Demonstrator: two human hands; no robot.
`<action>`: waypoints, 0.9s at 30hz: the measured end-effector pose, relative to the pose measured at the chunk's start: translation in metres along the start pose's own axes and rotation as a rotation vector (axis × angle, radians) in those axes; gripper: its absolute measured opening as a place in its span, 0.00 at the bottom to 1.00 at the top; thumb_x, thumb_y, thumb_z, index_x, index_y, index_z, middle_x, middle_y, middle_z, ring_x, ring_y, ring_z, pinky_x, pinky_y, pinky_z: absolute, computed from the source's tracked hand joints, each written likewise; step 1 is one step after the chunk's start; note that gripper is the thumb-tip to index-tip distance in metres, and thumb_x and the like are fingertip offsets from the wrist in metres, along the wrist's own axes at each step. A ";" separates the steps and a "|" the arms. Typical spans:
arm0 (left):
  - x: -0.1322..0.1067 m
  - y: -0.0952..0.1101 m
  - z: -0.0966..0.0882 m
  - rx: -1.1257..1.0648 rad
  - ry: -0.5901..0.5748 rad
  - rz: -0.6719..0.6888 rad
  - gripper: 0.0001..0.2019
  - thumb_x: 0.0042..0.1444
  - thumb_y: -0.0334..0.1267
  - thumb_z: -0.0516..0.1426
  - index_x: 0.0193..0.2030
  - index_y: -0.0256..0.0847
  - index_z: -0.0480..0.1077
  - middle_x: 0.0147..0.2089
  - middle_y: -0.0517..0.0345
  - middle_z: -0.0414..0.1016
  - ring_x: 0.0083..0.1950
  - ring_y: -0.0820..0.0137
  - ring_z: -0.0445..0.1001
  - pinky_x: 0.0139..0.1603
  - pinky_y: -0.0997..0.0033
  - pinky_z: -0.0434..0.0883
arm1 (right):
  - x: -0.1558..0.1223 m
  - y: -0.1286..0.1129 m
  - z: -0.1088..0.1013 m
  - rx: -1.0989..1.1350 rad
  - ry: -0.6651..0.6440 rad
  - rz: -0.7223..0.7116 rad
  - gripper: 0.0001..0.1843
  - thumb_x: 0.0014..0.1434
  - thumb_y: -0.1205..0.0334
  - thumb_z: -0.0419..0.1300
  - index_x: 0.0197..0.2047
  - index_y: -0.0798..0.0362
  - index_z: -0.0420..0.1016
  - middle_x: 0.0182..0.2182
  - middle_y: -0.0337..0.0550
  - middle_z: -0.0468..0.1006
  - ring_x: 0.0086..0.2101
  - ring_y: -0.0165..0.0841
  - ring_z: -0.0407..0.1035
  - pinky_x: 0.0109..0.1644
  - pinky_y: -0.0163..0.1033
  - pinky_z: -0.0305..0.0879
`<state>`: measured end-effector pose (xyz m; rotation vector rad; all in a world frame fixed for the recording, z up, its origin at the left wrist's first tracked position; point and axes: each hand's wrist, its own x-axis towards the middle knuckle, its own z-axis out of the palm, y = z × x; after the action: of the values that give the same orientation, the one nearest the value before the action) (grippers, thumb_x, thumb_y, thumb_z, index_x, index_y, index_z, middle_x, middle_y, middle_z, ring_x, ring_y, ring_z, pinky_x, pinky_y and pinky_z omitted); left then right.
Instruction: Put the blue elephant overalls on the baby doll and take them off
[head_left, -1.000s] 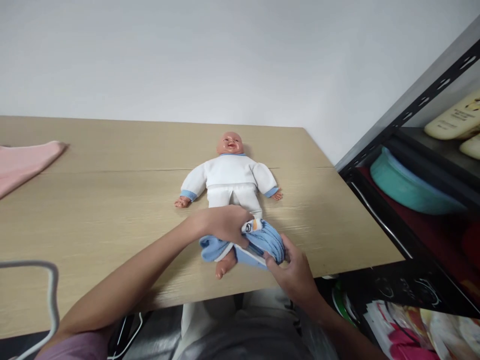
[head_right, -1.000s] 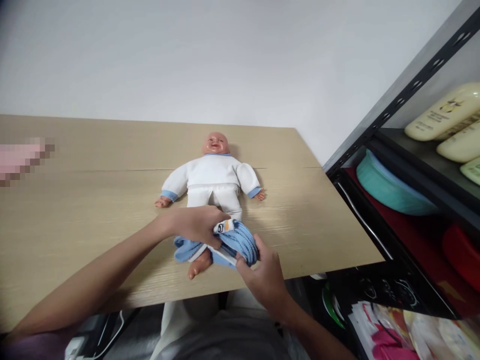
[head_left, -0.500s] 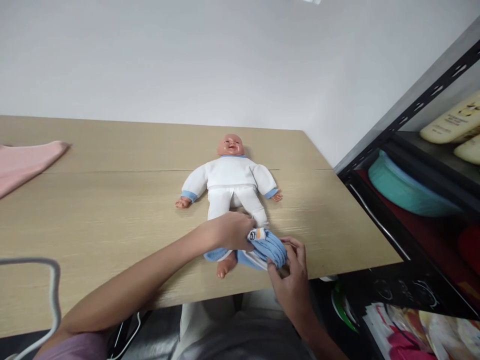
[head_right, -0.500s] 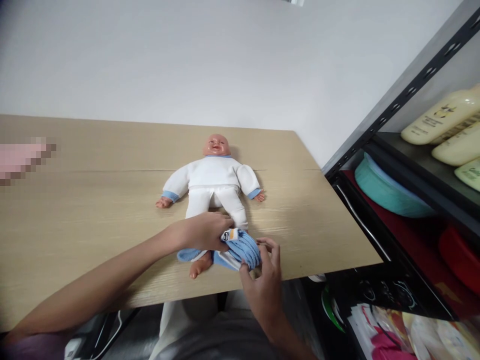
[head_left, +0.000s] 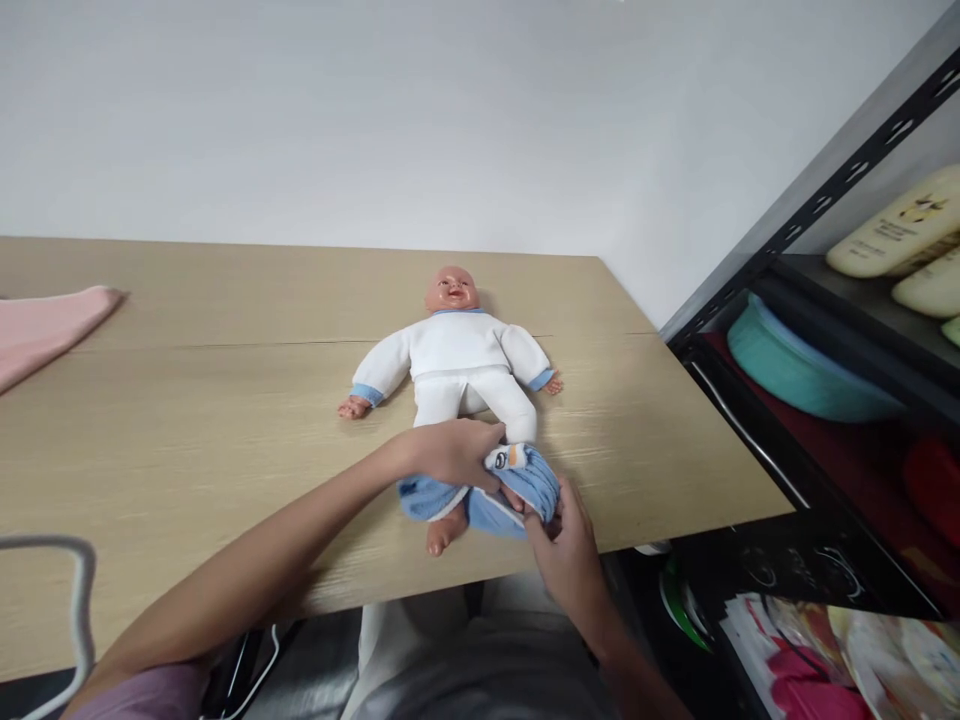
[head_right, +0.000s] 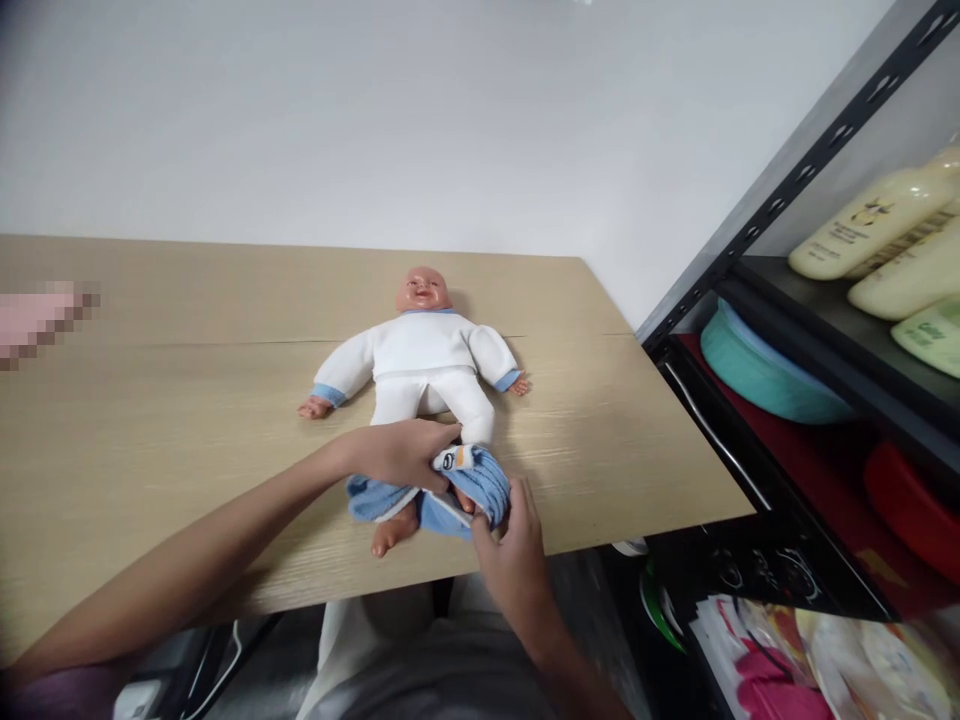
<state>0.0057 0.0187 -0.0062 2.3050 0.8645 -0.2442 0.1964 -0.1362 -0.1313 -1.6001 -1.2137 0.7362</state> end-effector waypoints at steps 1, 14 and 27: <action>0.000 -0.001 -0.002 -0.041 -0.013 -0.001 0.19 0.58 0.44 0.67 0.53 0.42 0.71 0.49 0.52 0.82 0.46 0.58 0.81 0.43 0.65 0.72 | 0.002 0.000 0.000 0.006 -0.028 -0.003 0.22 0.60 0.58 0.66 0.57 0.50 0.79 0.49 0.53 0.87 0.48 0.47 0.83 0.48 0.47 0.83; -0.003 -0.018 -0.014 -0.258 -0.019 0.307 0.05 0.62 0.38 0.68 0.43 0.43 0.81 0.41 0.58 0.83 0.39 0.64 0.79 0.40 0.70 0.70 | 0.036 0.010 -0.008 0.321 -0.270 -0.047 0.24 0.66 0.61 0.68 0.64 0.46 0.75 0.58 0.51 0.87 0.57 0.45 0.84 0.64 0.50 0.81; 0.000 -0.026 -0.019 -0.031 0.150 0.396 0.19 0.64 0.55 0.69 0.34 0.40 0.79 0.30 0.59 0.76 0.28 0.70 0.67 0.32 0.68 0.62 | 0.122 -0.036 -0.061 -0.191 -0.753 -0.515 0.16 0.67 0.52 0.74 0.55 0.46 0.84 0.59 0.51 0.81 0.59 0.49 0.77 0.64 0.53 0.75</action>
<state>-0.0119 0.0449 -0.0050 2.4286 0.4594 0.1147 0.2766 -0.0395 -0.0659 -1.0745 -2.1896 0.9266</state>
